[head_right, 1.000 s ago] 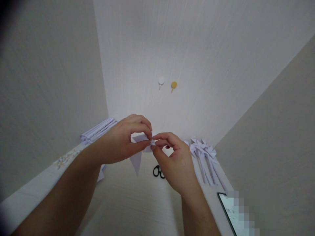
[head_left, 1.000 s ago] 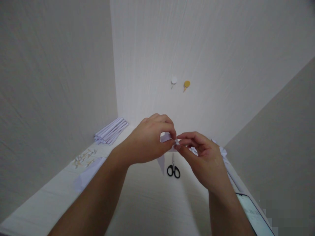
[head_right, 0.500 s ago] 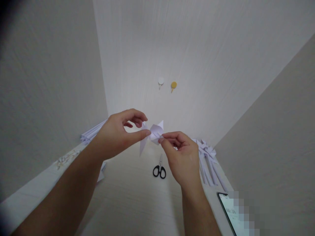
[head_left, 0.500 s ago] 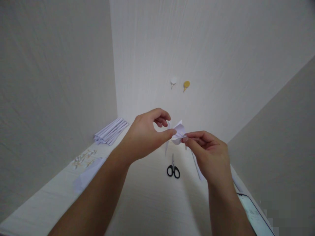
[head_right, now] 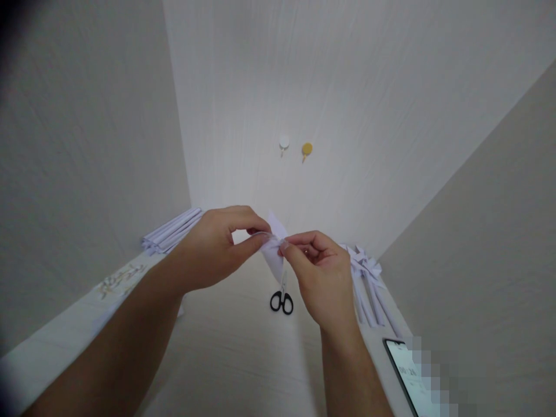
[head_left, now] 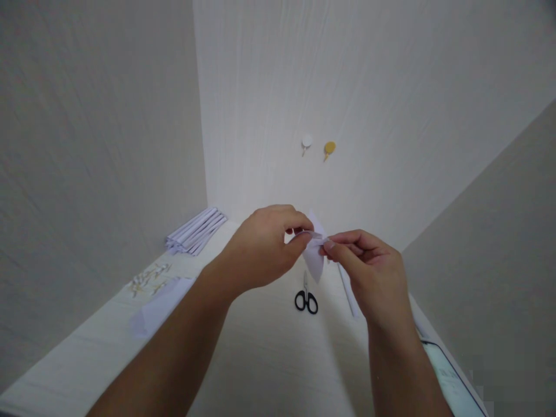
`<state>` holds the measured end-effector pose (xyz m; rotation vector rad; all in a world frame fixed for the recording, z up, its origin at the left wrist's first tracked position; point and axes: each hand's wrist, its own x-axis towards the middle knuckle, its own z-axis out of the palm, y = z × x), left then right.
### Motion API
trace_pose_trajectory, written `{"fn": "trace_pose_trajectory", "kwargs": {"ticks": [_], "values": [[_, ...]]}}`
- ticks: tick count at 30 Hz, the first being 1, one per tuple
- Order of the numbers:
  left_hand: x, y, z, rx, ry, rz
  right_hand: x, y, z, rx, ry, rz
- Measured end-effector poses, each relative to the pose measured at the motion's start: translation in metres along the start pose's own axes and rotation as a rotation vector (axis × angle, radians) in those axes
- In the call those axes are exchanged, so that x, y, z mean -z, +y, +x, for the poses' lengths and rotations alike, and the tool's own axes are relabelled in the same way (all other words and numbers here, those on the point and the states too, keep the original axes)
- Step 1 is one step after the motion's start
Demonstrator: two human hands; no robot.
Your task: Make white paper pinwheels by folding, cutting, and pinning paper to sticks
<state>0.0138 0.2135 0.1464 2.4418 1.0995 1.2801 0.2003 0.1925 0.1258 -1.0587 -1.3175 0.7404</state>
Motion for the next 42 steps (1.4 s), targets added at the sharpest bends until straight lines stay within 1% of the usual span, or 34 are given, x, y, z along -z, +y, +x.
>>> {"fn": "trace_pose_trajectory", "kwargs": {"ticks": [3, 7, 10, 13, 16, 20, 27, 30, 36, 42], "values": [[0.0019, 0.0014, 0.001, -0.006, -0.066, -0.02, -0.0013, -0.0024, -0.0022, 0.043, -0.004, -0.014], [0.0025, -0.0008, 0.0021, 0.031, -0.085, 0.002, -0.0019, -0.0018, -0.0041, 0.097, 0.024, -0.075], [0.002, -0.0033, 0.0024, 0.035, -0.093, 0.01, -0.0014, 0.0015, -0.005, 0.144, 0.008, -0.066], [0.0014, -0.0048, 0.0024, 0.012, -0.108, 0.012, -0.0003, 0.0045, -0.0052, 0.181, -0.027, -0.054], [0.0012, -0.0051, 0.0026, -0.033, -0.132, -0.005, 0.0002, 0.0054, -0.005, 0.171, -0.037, -0.077], [0.0015, -0.0046, 0.0031, -0.046, -0.103, -0.05, 0.0001, 0.005, -0.0051, 0.159, -0.022, -0.095], [0.003, -0.0026, 0.001, -0.051, 0.005, -0.17, 0.0012, 0.0041, -0.0058, 0.168, -0.041, -0.063], [0.0034, -0.0029, 0.0003, -0.068, 0.005, -0.216, 0.0013, 0.0035, -0.0061, 0.154, -0.045, -0.056], [0.0023, -0.0049, 0.0009, -0.06, -0.004, -0.259, 0.0017, 0.0037, -0.0076, 0.158, -0.059, -0.086], [0.0011, -0.0069, 0.0024, -0.048, -0.003, -0.367, 0.0014, 0.0005, -0.0079, 0.161, -0.051, -0.092]]}}
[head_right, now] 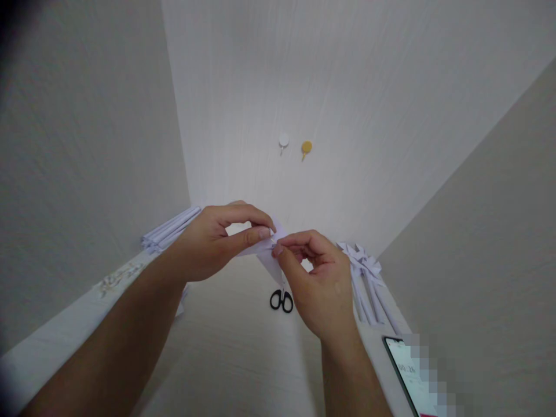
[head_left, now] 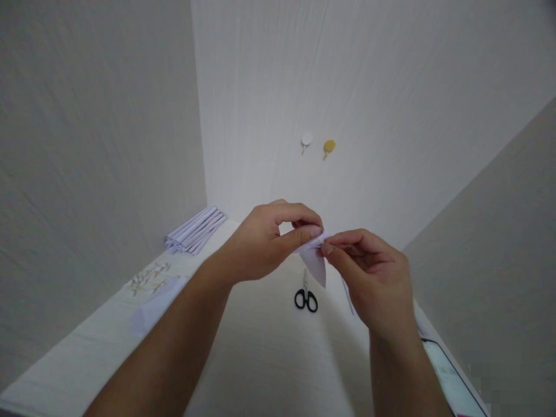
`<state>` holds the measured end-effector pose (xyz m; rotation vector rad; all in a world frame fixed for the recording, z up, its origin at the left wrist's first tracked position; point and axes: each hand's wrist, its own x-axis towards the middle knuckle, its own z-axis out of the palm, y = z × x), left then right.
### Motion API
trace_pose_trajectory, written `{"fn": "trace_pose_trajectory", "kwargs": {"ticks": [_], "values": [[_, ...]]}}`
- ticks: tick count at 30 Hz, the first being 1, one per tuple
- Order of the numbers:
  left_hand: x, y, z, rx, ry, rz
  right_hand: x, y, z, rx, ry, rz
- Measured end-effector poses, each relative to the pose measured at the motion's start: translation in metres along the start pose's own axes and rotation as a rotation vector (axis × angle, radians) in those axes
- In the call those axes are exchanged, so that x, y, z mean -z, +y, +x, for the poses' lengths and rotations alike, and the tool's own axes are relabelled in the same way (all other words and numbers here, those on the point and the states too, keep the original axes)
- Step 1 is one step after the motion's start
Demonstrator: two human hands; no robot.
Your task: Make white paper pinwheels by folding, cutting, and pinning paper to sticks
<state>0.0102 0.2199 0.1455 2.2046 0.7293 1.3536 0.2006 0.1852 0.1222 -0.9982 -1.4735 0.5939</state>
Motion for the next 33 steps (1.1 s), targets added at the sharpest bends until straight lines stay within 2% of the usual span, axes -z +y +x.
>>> {"fn": "trace_pose_trajectory", "kwargs": {"ticks": [4, 14, 19, 25, 30, 33], "values": [[0.002, -0.001, 0.002, 0.024, -0.027, -0.078, 0.001, -0.004, 0.001, -0.008, 0.021, 0.081], [0.005, -0.003, 0.002, 0.064, -0.1, -0.128, 0.004, 0.0, 0.004, -0.051, -0.036, 0.282], [0.005, -0.003, 0.002, 0.072, -0.123, -0.13, 0.005, -0.001, 0.002, -0.108, -0.072, 0.291], [0.007, -0.001, 0.001, 0.08, -0.151, -0.187, 0.006, -0.001, 0.002, -0.103, -0.104, 0.318], [0.008, 0.0, 0.001, 0.09, -0.176, -0.245, 0.009, 0.0, 0.003, -0.12, -0.182, 0.357], [0.007, 0.0, 0.002, 0.142, -0.194, -0.338, 0.012, 0.0, 0.003, -0.126, -0.242, 0.375]]}}
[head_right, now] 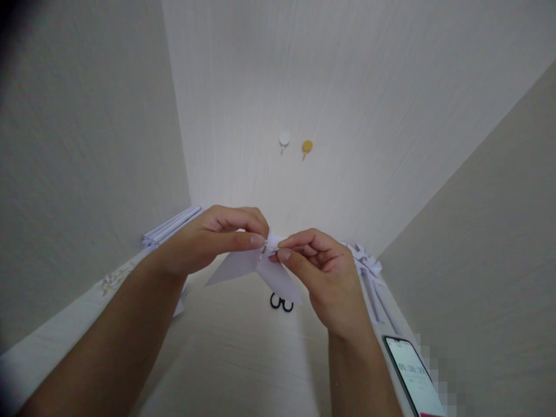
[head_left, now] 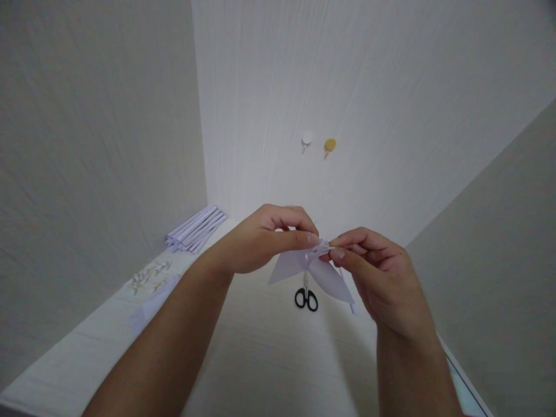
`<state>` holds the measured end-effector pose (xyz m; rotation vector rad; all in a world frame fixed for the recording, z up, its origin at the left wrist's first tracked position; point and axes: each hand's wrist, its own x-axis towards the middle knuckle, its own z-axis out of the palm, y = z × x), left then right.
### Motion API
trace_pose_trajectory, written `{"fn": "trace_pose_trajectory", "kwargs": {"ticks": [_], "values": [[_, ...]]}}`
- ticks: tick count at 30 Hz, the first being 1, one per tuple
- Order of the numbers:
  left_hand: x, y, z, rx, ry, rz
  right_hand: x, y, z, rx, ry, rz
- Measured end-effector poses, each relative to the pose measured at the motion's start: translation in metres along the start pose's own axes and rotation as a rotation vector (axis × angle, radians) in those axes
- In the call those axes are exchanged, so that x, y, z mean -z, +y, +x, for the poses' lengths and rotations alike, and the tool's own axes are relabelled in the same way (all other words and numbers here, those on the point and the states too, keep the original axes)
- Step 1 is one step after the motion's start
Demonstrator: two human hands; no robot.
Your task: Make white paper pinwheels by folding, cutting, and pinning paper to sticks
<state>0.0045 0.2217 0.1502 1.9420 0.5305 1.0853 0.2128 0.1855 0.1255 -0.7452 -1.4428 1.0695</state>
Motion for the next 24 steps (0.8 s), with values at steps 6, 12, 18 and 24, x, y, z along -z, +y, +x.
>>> {"fn": "trace_pose_trajectory", "kwargs": {"ticks": [6, 12, 18, 24], "values": [[-0.0028, 0.0002, 0.0014, 0.103, -0.056, -0.194, 0.0038, -0.0022, -0.0002, -0.048, -0.07, 0.019], [-0.0037, 0.0, 0.0003, 0.118, -0.083, -0.252, 0.0035, -0.0044, 0.0007, -0.074, -0.093, 0.07], [-0.0021, 0.0019, -0.0005, 0.093, -0.063, -0.185, 0.0028, -0.0024, 0.0013, -0.097, -0.081, 0.087], [-0.004, 0.0032, -0.0011, 0.094, -0.022, -0.177, -0.0001, -0.0037, 0.0022, -0.13, -0.083, 0.105]]}}
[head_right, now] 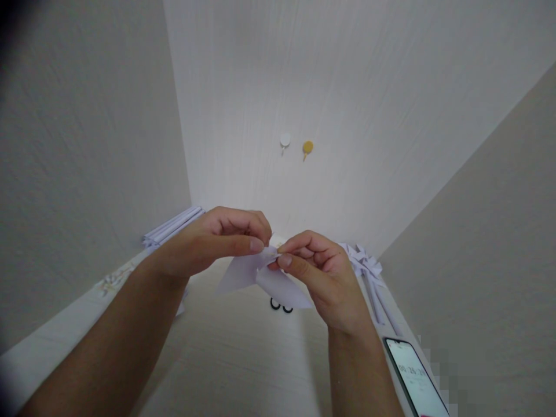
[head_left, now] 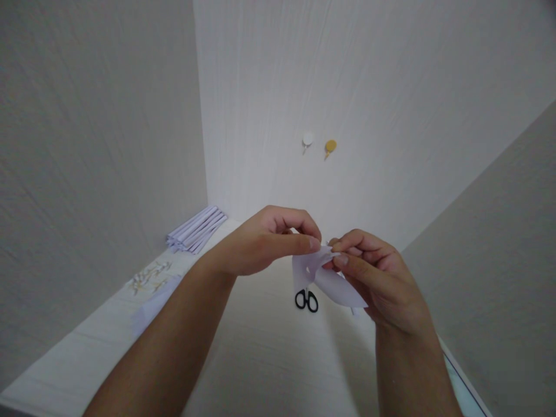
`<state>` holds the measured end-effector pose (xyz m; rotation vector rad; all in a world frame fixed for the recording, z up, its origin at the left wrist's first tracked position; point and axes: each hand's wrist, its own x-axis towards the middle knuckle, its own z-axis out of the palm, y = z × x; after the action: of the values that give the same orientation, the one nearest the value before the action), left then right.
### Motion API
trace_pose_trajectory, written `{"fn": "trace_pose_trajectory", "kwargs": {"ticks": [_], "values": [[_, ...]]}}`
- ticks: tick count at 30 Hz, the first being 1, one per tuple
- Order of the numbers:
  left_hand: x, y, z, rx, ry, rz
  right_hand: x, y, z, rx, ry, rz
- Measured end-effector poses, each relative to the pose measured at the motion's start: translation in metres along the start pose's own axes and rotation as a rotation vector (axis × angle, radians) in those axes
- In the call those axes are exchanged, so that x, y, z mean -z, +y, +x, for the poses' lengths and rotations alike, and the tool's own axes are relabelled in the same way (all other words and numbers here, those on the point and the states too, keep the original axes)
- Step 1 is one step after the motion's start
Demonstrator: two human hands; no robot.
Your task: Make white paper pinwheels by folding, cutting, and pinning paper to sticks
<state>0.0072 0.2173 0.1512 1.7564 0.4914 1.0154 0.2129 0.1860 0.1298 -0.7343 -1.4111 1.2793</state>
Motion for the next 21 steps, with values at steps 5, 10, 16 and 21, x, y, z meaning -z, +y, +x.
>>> {"fn": "trace_pose_trajectory", "kwargs": {"ticks": [5, 10, 16, 21], "values": [[-0.002, 0.001, 0.001, 0.016, -0.011, 0.011, -0.002, -0.001, 0.0, -0.027, 0.009, -0.012], [0.001, -0.003, 0.002, -0.032, 0.026, 0.134, -0.001, 0.002, 0.0, 0.023, -0.004, -0.073], [0.0, -0.006, 0.003, -0.076, 0.049, 0.205, -0.001, 0.003, -0.003, 0.112, -0.113, -0.16], [-0.007, -0.01, 0.008, -0.141, 0.3, 0.056, 0.0, 0.004, 0.001, 0.164, -0.028, -0.138]]}}
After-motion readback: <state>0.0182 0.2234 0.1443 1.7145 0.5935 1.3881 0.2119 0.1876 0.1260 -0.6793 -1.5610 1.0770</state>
